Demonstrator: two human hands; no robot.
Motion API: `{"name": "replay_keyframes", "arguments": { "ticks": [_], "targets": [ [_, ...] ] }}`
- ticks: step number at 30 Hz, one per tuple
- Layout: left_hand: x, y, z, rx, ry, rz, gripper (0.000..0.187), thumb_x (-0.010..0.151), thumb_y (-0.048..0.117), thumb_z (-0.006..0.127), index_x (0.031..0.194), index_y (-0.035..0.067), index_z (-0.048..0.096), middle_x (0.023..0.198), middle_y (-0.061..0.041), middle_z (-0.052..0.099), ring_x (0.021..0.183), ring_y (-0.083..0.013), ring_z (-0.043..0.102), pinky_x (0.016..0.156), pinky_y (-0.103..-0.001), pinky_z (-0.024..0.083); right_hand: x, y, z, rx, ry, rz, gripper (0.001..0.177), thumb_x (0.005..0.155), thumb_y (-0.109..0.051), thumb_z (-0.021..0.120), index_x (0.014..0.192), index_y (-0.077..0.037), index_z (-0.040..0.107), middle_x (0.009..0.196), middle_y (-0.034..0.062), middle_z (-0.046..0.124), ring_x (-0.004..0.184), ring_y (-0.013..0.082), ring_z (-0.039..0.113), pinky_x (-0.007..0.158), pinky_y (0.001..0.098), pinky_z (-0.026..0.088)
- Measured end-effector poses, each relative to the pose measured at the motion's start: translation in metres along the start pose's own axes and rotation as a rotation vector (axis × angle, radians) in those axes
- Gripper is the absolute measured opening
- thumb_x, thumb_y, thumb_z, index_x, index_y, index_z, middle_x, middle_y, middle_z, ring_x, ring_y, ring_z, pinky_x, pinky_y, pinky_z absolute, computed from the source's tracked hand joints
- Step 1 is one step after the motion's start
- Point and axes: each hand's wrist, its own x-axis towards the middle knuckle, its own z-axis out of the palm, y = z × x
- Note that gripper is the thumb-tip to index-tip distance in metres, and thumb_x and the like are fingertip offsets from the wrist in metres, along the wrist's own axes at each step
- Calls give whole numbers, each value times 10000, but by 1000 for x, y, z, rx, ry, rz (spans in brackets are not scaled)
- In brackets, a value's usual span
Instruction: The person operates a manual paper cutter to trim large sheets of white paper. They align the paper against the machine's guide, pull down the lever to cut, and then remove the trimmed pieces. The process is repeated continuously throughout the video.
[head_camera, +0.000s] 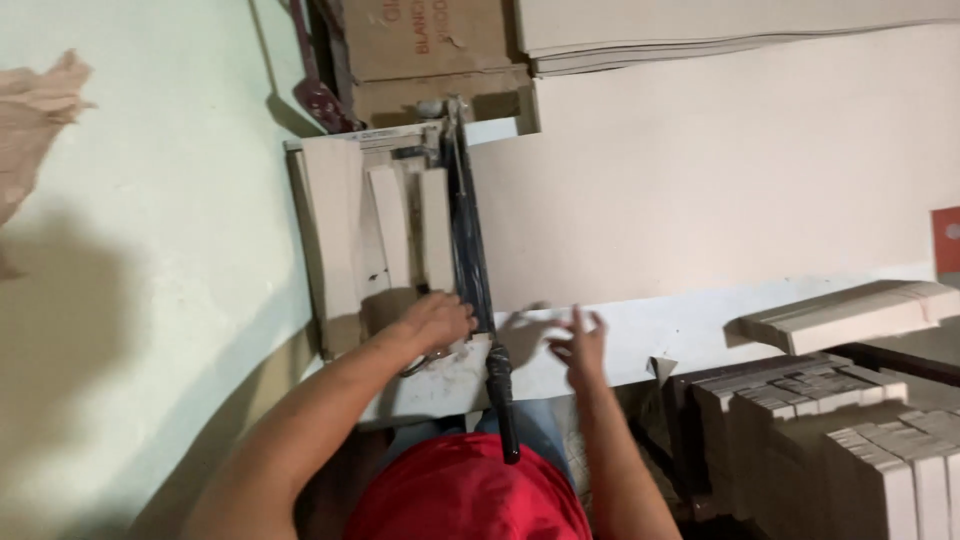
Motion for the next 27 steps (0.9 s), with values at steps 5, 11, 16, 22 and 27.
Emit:
{"name": "replay_keyframes", "arguments": {
  "ticks": [5, 11, 16, 22, 27],
  "targets": [
    [-52, -59, -79, -18, -308, -76, 92, 970, 260, 548, 1018, 198, 595, 1300, -38, 568, 970, -276, 603, 796, -423, 505, 44, -17, -25, 303, 33, 29, 529, 1019, -470, 655, 1381, -199, 380, 970, 16, 593, 698, 189, 615, 590, 271, 551],
    [-46, -49, -90, -74, -127, -235, 271, 1034, 354, 450, 1212, 178, 555, 1414, -65, 486, 1094, -259, 590, 879, -388, 463, 11, 2, -45, 246, -19, -29, 228, 1000, -300, 699, 1065, -145, 544, 859, -9, 561, 703, 220, 701, 596, 326, 637],
    [3, -32, -144, -354, -253, -593, 681, 999, 456, 510, 1586, 282, 210, 1608, -182, 234, 1461, -414, 232, 1155, -566, 193, 16, 14, -2, 140, -3, 28, 358, 1013, -278, 685, 1150, -14, 485, 1075, 88, 635, 958, 304, 732, 848, 501, 647],
    [55, -20, -114, -391, -378, -793, 1176, 834, 508, 754, 1643, 184, -34, 1658, -298, -42, 1513, -506, -33, 1160, -719, -45, 15, -5, 6, -7, -22, 28, 467, 1025, -369, 665, 1247, 12, 514, 1105, 114, 658, 978, 298, 720, 868, 481, 626],
    [62, -12, -84, -233, -334, -843, 1279, 718, 447, 848, 1634, 140, 11, 1650, -313, 1, 1512, -515, 12, 1114, -787, -28, -31, -44, 24, -752, -153, 4, 513, 1019, -567, 573, 1031, -81, 734, 727, 119, 760, 612, 253, 770, 529, 369, 654]
  ]
}}
